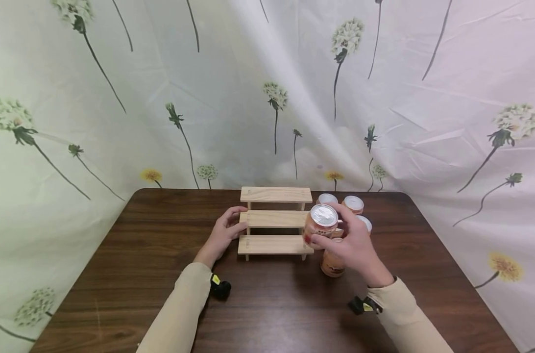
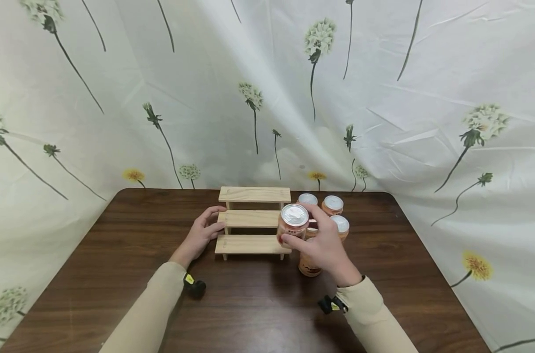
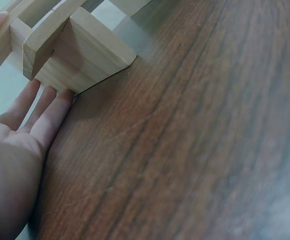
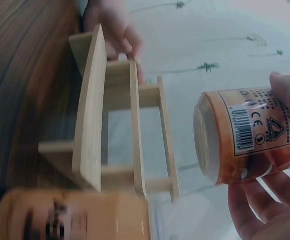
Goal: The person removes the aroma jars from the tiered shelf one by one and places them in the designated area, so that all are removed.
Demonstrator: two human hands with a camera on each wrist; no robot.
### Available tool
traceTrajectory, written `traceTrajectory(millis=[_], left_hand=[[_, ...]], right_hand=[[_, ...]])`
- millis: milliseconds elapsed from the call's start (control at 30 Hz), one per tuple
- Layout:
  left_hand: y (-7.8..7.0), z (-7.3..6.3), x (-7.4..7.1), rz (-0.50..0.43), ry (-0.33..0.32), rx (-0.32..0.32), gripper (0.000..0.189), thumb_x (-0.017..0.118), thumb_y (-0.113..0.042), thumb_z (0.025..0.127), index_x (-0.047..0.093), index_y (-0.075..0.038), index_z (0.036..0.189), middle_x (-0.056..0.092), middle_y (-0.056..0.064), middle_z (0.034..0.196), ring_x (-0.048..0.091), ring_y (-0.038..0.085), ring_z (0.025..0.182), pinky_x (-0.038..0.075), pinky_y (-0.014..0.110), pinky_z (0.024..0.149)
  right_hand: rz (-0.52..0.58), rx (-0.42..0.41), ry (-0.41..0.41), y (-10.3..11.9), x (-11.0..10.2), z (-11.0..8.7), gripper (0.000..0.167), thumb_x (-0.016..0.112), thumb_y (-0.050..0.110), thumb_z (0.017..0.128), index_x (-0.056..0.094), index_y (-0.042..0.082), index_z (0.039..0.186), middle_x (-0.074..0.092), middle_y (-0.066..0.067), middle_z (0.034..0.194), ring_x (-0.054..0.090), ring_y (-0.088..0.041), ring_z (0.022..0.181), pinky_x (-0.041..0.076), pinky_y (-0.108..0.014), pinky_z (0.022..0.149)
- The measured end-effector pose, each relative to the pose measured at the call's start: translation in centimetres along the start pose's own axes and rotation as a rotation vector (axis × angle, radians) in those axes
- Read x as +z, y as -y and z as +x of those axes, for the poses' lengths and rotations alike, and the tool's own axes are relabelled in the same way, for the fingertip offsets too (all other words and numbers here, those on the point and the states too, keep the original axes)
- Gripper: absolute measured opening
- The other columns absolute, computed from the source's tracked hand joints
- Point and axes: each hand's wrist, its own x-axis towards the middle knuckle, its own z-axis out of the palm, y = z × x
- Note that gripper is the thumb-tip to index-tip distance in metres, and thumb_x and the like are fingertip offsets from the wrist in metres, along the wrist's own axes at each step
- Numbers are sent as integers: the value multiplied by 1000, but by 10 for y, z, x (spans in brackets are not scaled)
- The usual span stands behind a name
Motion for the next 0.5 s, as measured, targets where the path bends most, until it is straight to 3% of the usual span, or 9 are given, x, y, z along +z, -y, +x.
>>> traceTrajectory(millis=[200, 500], left_hand=[[1, 0, 0, -2, 7, 6, 46, 71, -15, 102, 55, -11, 144, 52, 19, 148, 59, 26, 120, 58, 36, 94], [1, 0, -1, -5, 4, 5, 45, 70, -13, 102, 55, -11, 144, 51, 20, 146, 59, 26, 119, 58, 36, 95]], right_hand=[[-45, 73, -46, -8, -26, -12, 72, 95, 8, 77, 61, 14, 140, 66, -5, 125, 67, -13, 107, 61, -25, 84], [-149, 83, -159, -15, -59, -27, 70, 96, 2, 73, 64, 9, 135, 67, -2, 123, 64, -4, 107, 51, -12, 88]])
